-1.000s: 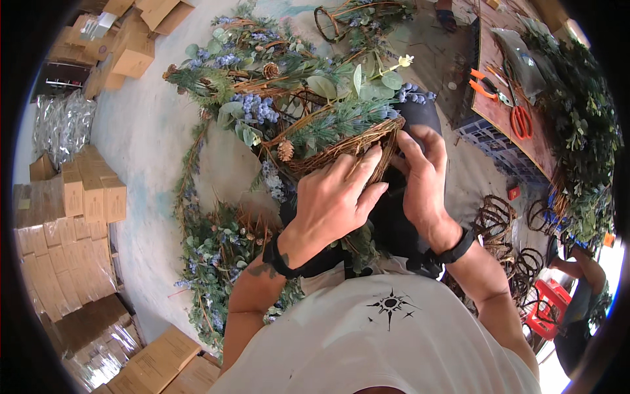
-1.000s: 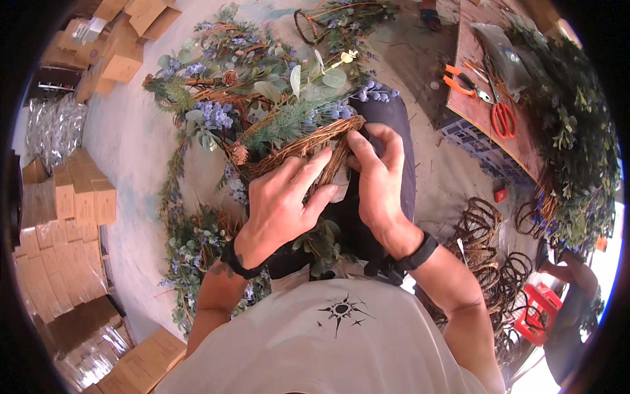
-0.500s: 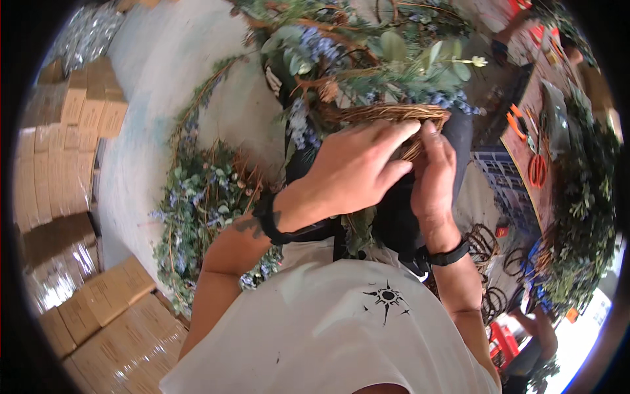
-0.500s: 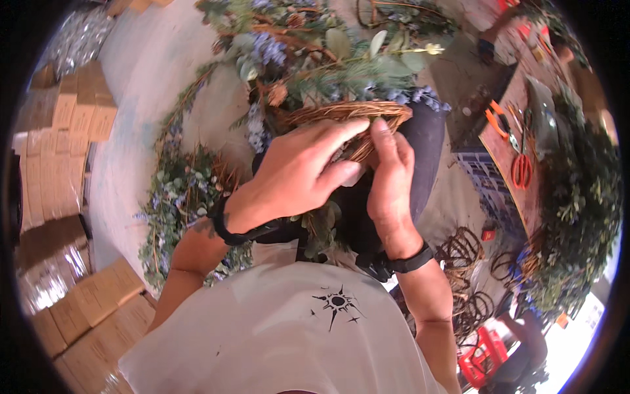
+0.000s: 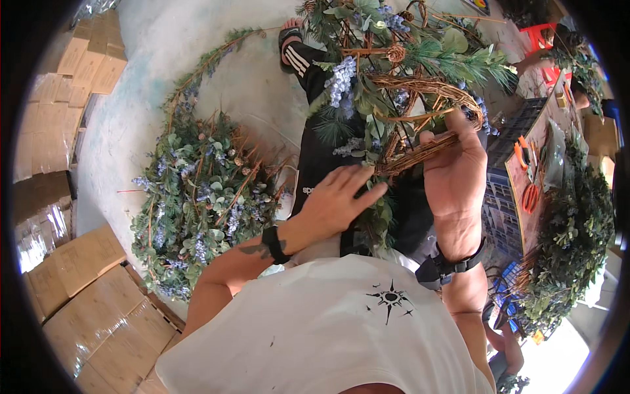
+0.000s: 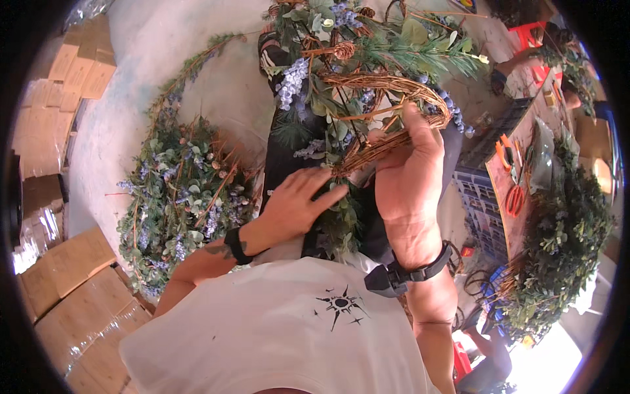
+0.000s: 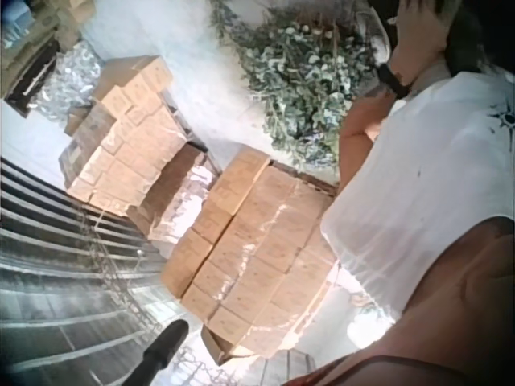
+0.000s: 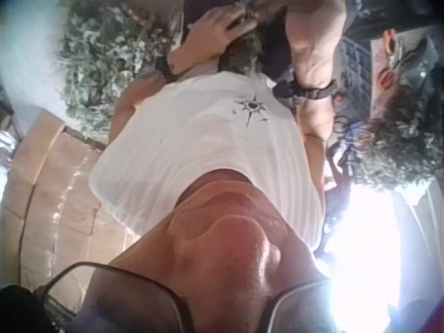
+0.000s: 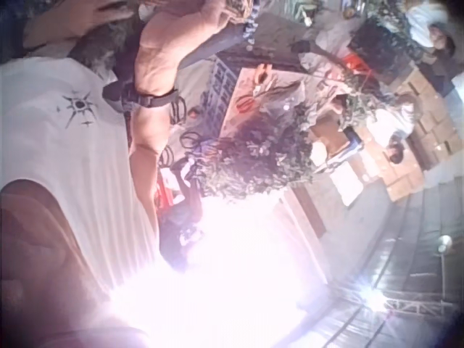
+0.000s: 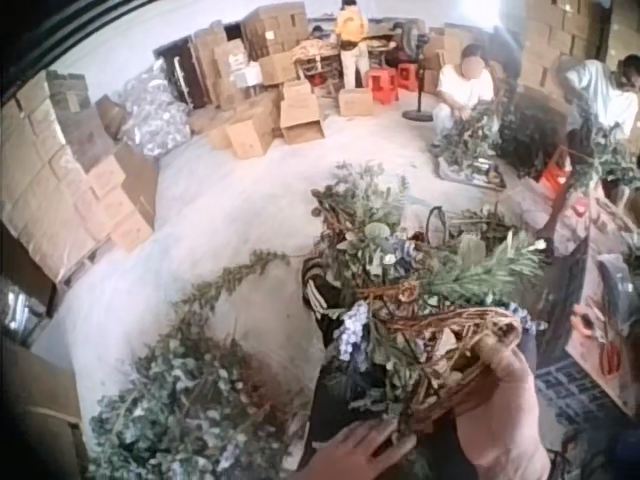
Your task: Assembling artificial floral arrangements by attaching leaves and flowers to a wooden base using wire and scissors.
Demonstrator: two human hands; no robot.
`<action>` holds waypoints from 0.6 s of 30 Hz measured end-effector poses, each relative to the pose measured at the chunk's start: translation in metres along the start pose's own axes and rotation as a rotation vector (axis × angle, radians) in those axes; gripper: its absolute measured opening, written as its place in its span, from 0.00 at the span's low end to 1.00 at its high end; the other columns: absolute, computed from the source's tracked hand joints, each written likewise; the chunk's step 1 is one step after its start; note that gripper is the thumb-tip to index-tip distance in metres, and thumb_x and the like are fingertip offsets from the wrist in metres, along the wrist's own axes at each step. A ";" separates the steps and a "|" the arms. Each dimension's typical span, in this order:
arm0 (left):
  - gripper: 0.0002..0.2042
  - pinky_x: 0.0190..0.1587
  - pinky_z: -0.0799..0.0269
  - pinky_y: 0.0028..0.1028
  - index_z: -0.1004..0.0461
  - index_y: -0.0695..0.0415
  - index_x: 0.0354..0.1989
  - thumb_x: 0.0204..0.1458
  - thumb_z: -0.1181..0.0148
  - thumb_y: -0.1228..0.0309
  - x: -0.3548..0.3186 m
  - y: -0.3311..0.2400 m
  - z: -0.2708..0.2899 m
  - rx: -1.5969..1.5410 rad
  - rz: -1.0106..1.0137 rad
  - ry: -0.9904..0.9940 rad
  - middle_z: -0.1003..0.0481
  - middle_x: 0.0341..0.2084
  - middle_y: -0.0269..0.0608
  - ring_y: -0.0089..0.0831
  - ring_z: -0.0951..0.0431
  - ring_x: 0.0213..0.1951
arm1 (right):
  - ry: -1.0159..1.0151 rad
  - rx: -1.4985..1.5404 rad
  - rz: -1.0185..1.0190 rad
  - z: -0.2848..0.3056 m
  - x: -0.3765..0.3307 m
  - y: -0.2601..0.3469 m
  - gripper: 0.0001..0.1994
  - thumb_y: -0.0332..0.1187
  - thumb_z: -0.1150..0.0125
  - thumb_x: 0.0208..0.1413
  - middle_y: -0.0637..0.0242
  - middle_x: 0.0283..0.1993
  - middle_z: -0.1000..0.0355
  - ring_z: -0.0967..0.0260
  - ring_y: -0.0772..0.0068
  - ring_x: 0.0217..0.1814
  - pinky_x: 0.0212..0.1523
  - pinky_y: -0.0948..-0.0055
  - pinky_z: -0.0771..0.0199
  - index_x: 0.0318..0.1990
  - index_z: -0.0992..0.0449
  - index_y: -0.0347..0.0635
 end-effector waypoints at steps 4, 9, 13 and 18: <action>0.23 0.74 0.41 0.54 0.23 0.49 0.55 0.47 0.33 0.78 -0.002 -0.001 -0.035 -0.020 -0.089 0.148 0.30 0.65 0.48 0.51 0.38 0.74 | -0.121 -0.065 0.040 -0.004 0.027 0.020 0.03 0.24 0.41 0.68 0.65 0.42 0.24 0.27 0.70 0.32 0.33 0.71 0.22 0.45 0.23 0.37; 0.20 0.72 0.37 0.52 0.24 0.51 0.50 0.45 0.30 0.76 0.000 0.012 -0.012 -0.170 -0.191 0.112 0.29 0.65 0.47 0.52 0.31 0.70 | -0.062 0.057 -0.078 0.016 0.102 0.059 0.04 0.26 0.43 0.70 0.63 0.37 0.27 0.32 0.71 0.29 0.25 0.75 0.26 0.42 0.25 0.34; 0.18 0.70 0.33 0.50 0.23 0.55 0.52 0.57 0.30 0.62 -0.012 0.057 0.035 -0.993 0.072 -0.284 0.23 0.60 0.48 0.51 0.26 0.66 | 0.055 0.134 -0.170 0.023 0.111 0.075 0.06 0.27 0.45 0.72 0.61 0.38 0.25 0.32 0.71 0.28 0.25 0.77 0.26 0.43 0.25 0.33; 0.37 0.63 0.24 0.49 0.36 0.60 0.72 0.69 0.53 0.39 -0.016 0.145 0.040 -1.741 0.496 -0.842 0.22 0.59 0.53 0.49 0.22 0.62 | 0.038 0.275 -0.340 0.048 0.109 0.057 0.11 0.32 0.49 0.76 0.55 0.40 0.23 0.30 0.71 0.27 0.24 0.79 0.21 0.50 0.28 0.29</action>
Point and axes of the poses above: each hand's wrist, its own x-axis towards the middle knuckle, its own z-axis out of the back of the hand, y = z × x, the point moved 8 cm from there along x, towards the middle knuckle
